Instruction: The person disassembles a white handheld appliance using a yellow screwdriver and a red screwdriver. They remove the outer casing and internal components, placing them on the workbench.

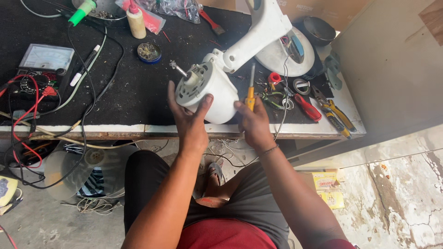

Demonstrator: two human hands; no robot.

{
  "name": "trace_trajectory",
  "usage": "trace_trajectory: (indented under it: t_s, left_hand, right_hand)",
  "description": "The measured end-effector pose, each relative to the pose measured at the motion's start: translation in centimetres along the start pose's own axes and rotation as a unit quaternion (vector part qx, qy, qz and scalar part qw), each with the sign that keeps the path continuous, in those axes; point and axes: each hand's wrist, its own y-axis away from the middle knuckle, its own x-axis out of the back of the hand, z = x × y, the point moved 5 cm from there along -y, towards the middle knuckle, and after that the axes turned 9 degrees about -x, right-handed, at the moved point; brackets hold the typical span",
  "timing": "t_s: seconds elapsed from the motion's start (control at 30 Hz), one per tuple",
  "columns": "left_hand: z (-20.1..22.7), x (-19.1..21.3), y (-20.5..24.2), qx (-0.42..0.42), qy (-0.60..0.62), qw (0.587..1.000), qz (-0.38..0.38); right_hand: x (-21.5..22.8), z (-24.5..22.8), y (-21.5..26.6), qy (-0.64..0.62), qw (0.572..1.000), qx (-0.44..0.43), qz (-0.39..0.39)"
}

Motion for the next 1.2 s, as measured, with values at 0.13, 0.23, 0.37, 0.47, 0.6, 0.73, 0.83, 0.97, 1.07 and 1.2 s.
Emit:
trace_trajectory:
  t_s: [0.13,0.23,0.37,0.47,0.6,0.73,0.83,0.97,1.07,1.2]
  left_hand:
    - [-0.1,0.8,-2.1,0.006,-0.021,1.0,-0.021]
    - [-0.4,1.5,-3.5,0.019,-0.066,0.997,-0.024]
    - [-1.7,2.9,-5.1,0.084,-0.133,0.987,-0.011]
    - [0.0,3.2,-5.7,0.146,-0.179,0.971,-0.057]
    - [1.6,4.5,-6.6,0.166,-0.466,0.841,-0.219]
    - [2.6,5.9,-7.7,0.113,-0.541,0.788,-0.271]
    - [3.8,6.1,-7.5,0.05,-0.589,0.754,-0.286]
    - [8.4,1.8,-2.2,-0.079,-0.483,0.835,-0.249]
    - [7.5,-1.3,1.4,-0.058,-0.249,0.916,-0.31]
    - [4.6,-1.8,3.2,0.025,-0.115,0.94,-0.319]
  right_hand:
    - [-1.2,-0.5,0.6,0.063,0.998,-0.001,0.004]
    - [-0.6,-1.1,0.0,0.152,0.988,0.014,0.013]
    - [0.2,-1.2,-0.3,0.228,0.973,0.028,0.019]
    - [-0.2,-2.6,1.4,0.235,0.972,0.019,0.019]
    - [-0.3,-4.6,3.4,0.246,0.968,0.044,-0.009]
    - [-0.3,-5.6,4.6,0.237,0.97,0.047,-0.03]
    - [-0.8,-6.4,6.1,0.223,0.973,0.037,-0.039]
    - [-1.6,-6.7,8.6,0.212,0.975,0.017,-0.067]
    - [-2.6,-6.5,10.4,0.211,0.972,0.009,-0.098]
    - [-2.6,-5.7,12.0,0.203,0.97,0.003,-0.131]
